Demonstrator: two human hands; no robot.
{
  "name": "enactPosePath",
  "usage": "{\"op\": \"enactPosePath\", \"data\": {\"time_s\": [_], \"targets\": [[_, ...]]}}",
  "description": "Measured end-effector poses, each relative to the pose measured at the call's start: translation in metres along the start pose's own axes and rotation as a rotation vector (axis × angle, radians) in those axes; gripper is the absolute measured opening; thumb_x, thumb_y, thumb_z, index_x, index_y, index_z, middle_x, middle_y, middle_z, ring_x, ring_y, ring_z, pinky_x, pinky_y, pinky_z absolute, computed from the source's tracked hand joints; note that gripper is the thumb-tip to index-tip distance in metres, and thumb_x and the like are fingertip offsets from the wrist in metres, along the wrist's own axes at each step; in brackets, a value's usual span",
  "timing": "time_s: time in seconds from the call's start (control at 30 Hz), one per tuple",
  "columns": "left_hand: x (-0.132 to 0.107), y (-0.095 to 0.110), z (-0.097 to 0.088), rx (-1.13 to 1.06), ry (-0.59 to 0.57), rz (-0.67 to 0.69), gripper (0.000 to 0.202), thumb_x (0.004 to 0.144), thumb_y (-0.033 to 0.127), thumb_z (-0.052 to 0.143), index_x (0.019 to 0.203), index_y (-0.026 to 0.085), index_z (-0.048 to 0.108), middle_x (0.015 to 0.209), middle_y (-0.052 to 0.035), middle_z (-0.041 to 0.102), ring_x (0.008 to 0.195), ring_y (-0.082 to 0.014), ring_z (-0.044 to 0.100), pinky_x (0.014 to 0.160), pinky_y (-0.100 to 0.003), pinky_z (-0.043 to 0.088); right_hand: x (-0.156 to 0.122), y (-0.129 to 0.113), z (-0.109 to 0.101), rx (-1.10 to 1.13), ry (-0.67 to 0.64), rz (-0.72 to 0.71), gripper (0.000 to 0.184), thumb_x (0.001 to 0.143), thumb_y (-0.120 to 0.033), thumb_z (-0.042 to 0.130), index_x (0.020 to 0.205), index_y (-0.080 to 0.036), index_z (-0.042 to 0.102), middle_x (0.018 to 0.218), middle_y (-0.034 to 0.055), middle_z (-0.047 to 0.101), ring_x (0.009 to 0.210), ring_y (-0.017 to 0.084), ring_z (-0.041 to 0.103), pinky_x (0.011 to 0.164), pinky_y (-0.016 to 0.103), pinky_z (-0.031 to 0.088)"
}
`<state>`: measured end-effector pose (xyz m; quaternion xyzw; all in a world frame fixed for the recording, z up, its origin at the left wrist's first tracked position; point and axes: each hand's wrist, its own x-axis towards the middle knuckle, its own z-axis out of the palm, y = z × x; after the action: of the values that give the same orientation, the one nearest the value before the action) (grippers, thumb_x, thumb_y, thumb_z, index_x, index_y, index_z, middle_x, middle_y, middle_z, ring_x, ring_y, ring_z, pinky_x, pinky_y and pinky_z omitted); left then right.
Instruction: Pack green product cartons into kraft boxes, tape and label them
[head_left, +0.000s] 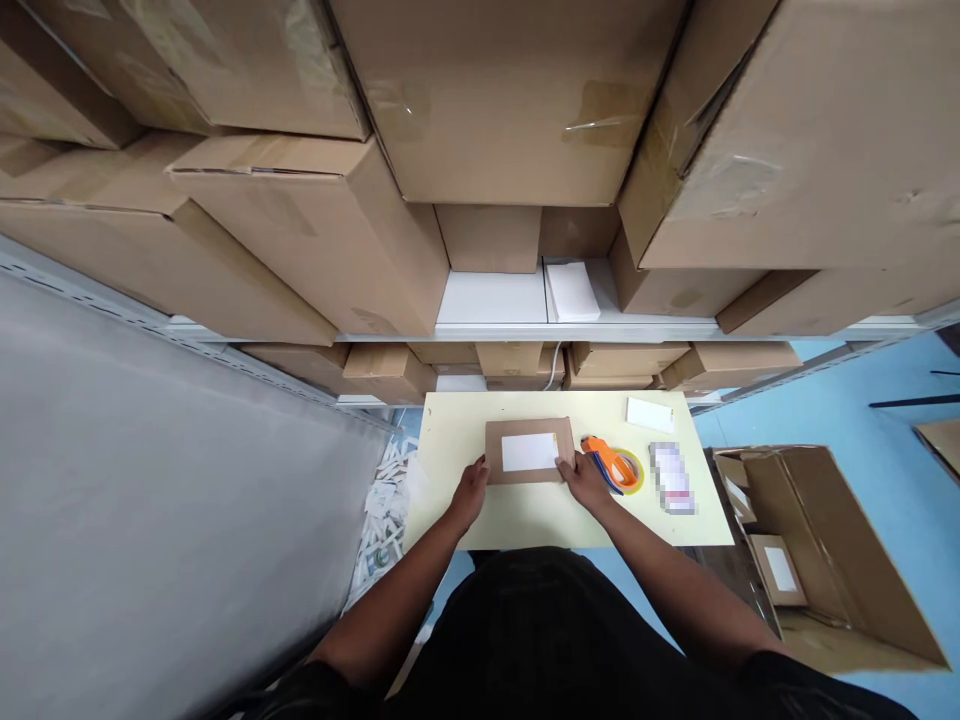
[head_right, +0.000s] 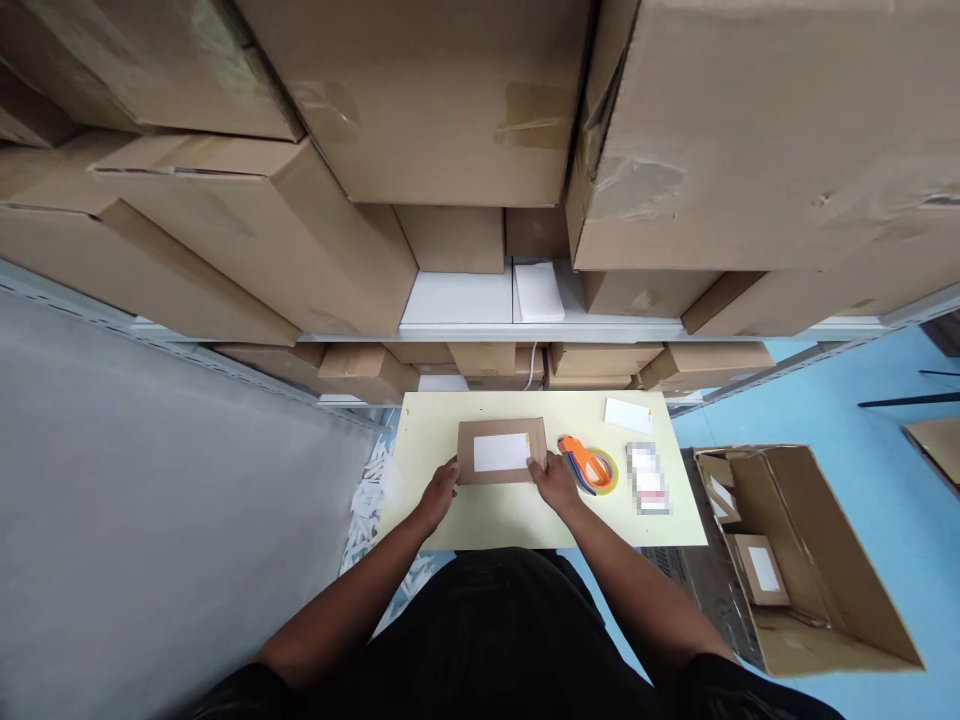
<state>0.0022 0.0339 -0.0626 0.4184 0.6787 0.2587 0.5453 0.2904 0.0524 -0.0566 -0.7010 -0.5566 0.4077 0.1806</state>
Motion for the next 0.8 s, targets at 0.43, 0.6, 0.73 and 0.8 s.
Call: {"op": "enactPosePath", "data": {"time_s": [0.43, 0.6, 0.73, 0.8], "targets": [[-0.033, 0.046, -0.017, 0.219, 0.108, 0.315, 0.026, 0.092, 0.040, 0.056, 0.104, 0.024, 0.073, 0.106, -0.0066, 0.072, 0.101, -0.0257, 0.067, 0.094, -0.039, 0.053, -0.016, 0.084, -0.020, -0.627, 0.222, 0.073, 0.034, 0.098, -0.041, 0.051, 0.110, -0.016, 0.069, 0.119, 0.0227, 0.068, 0.128, 0.040, 0.049, 0.100, 0.055, 0.036], [-0.037, 0.094, 0.017, 0.336, -0.106, 0.378, 0.026, 0.095, 0.038, 0.053, 0.093, 0.023, 0.075, 0.097, -0.0047, 0.074, 0.095, -0.0238, 0.068, 0.087, -0.034, 0.052, -0.029, 0.077, -0.040, -0.345, 0.261, 0.109, 0.035, 0.088, -0.047, 0.057, 0.100, -0.017, 0.071, 0.101, 0.0155, 0.072, 0.107, 0.034, 0.061, 0.091, 0.044, 0.044], [-0.015, 0.134, 0.062, 0.359, -0.273, 0.376, 0.026, 0.091, 0.041, 0.059, 0.100, 0.022, 0.075, 0.106, -0.0056, 0.074, 0.099, -0.0241, 0.067, 0.086, -0.032, 0.050, -0.061, 0.069, -0.056, 0.124, 0.217, 0.126, 0.028, 0.078, -0.048, 0.059, 0.077, -0.021, 0.067, 0.074, 0.0044, 0.065, 0.077, 0.025, 0.062, 0.071, 0.033, 0.047], [-0.002, 0.150, 0.085, 0.361, -0.362, 0.325, 0.030, 0.091, 0.047, 0.059, 0.098, 0.022, 0.075, 0.102, -0.0053, 0.075, 0.096, -0.0238, 0.068, 0.083, -0.031, 0.049, -0.076, 0.064, -0.057, 0.314, 0.183, 0.111, 0.024, 0.075, -0.046, 0.059, 0.070, -0.022, 0.062, 0.067, 0.0014, 0.060, 0.069, 0.022, 0.057, 0.064, 0.030, 0.044]]}}
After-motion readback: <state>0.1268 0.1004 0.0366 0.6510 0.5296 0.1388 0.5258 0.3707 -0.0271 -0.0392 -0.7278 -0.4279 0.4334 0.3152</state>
